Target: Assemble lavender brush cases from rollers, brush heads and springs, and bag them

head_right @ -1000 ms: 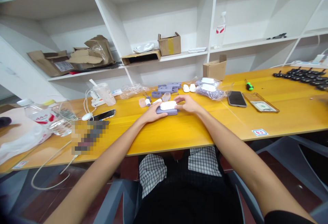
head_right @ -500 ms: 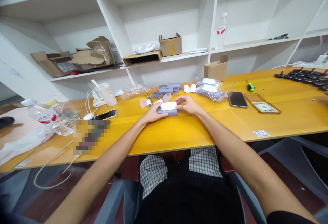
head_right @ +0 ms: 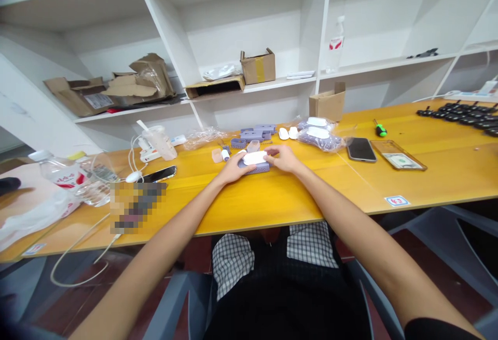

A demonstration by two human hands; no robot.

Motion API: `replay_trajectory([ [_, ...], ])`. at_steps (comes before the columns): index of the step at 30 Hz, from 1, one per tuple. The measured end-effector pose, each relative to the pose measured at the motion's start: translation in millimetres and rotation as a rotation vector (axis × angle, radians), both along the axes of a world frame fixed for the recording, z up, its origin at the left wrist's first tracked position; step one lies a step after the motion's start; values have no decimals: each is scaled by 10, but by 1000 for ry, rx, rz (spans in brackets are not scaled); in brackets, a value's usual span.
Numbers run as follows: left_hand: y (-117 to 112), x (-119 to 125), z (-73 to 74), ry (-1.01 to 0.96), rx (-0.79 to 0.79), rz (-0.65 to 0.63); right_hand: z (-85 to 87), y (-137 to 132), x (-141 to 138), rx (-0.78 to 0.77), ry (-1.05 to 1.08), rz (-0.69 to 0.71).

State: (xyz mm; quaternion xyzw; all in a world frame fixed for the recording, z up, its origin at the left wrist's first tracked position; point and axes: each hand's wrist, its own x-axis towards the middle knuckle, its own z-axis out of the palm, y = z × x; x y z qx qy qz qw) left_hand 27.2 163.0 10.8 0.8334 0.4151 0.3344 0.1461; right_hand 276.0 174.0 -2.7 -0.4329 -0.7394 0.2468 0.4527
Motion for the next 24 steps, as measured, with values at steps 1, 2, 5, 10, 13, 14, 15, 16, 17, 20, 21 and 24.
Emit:
replay_trajectory([
  [1, 3, -6, -7, -5, 1, -11, -1, -9, -12, 22, -8, 1],
  [2, 5, -12, -12, -8, 0, -19, 2, -16, -21, 47, -15, 0],
  [5, 1, -20, -16, -2, -23, -23, 28, -29, -22, 108, -37, -8],
  [10, -38, -27, 2, 21, -49, -74, 71, -60, 14, 102, -36, -22],
  [13, -55, -26, 2, 35, -44, -72, 75, -79, 4, 104, -28, -40],
  [14, -57, -24, -1, 46, -36, -66, 75, -83, -4, 113, -29, -55],
  [15, -58, -21, -4, 55, -29, -62, 75, -87, -11, 120, -32, -64],
  [16, -58, -19, -8, 59, -25, -62, 75, -89, -18, 121, -36, -66],
  [17, -57, -16, -10, 58, -25, -64, 75, -90, -22, 117, -39, -61],
  [20, -57, -12, -9, 45, -31, -52, 81, -91, -23, 107, -35, -70],
  [21, -59, -11, -6, 46, -33, -46, 84, -89, -18, 102, -34, -68],
  [24, -68, -3, 6, 61, -41, -34, 93, -81, 4, 24, -35, 28],
])
